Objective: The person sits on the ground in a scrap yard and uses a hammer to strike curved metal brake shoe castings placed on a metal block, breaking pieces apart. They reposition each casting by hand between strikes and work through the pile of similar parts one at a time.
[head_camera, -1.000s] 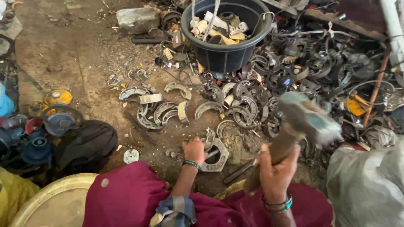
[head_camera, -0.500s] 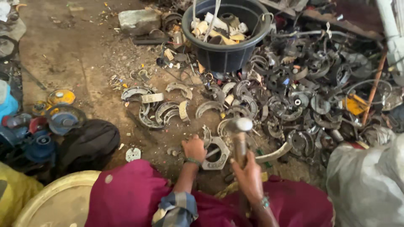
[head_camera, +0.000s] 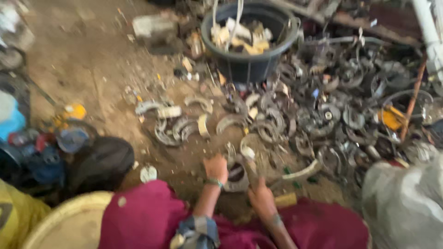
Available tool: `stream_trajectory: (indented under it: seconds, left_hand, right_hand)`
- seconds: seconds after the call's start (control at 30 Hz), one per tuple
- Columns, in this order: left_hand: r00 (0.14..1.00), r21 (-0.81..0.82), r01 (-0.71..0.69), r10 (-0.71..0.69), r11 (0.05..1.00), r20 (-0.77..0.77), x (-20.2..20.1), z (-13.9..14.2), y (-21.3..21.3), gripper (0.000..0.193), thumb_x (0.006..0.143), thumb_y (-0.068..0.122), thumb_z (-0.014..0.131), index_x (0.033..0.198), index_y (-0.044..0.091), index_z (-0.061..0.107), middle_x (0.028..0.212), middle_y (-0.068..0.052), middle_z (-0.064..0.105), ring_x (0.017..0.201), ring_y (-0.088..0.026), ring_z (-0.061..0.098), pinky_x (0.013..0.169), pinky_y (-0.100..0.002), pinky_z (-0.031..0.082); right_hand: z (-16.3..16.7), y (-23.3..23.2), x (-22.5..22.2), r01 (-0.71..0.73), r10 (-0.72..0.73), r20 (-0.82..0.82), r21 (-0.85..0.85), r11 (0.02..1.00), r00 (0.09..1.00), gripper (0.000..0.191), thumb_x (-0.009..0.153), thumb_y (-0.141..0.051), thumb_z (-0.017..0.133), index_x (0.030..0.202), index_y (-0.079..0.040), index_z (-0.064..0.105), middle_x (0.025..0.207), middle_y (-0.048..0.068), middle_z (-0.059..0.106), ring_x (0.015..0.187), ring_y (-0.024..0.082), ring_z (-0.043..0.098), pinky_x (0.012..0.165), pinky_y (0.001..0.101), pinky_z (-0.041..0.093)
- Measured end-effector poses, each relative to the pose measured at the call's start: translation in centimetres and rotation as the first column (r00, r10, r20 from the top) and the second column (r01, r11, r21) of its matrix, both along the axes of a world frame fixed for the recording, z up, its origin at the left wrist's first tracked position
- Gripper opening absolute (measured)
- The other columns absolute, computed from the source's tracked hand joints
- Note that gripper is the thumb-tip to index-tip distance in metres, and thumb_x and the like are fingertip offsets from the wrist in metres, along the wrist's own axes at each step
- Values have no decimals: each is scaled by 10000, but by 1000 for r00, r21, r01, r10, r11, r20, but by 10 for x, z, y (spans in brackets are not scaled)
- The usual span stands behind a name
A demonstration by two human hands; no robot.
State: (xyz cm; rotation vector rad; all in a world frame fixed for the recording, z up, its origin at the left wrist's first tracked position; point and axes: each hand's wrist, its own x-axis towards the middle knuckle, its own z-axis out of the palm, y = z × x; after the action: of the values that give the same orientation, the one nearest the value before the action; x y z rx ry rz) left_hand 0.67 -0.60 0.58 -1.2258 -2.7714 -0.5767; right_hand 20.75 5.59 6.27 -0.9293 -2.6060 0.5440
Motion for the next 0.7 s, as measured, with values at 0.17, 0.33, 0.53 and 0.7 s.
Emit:
stream_trajectory:
  seconds: [0.17,0.33,0.53,0.7]
  left_hand:
    - [951,-67,60,-37,996,307,-3,16,-10,266,703,276,798,941,163,764,1083,-97,671,1066,-331,651,959,-629,423]
    - [979,117,7,-31,993,204,-18,17,-19,288,800,154,624,1011,225,807,1125,-183,669,1076,-418,632,822,-668,485]
    - [961,-3,126,-121,992,250,-13,2,-7,176,920,131,583,930,121,759,1084,-154,688,1053,-330,676,897,-447,556]
    - [983,110,39,-58,993,176,-9,8,-7,122,919,120,622,896,88,738,1007,-149,678,1019,-320,660,877,-453,548]
  right_hand:
    - [-17,15,29,235,-250,48,-539,809,967,448,865,-241,744,1198,-15,547,659,189,676,508,248,643,459,413,511]
    - [-9,18,22,232,-258,18,-507,830,966,429,842,-212,745,1171,-12,555,683,123,691,500,211,663,456,379,537]
    - [16,7,14,171,-240,-56,-551,817,969,424,848,-198,731,1188,-14,557,669,105,668,482,189,636,441,355,510]
    - [95,-25,-3,185,-298,-159,-496,848,941,366,863,-170,751,1133,-14,560,707,77,659,523,151,618,449,322,504]
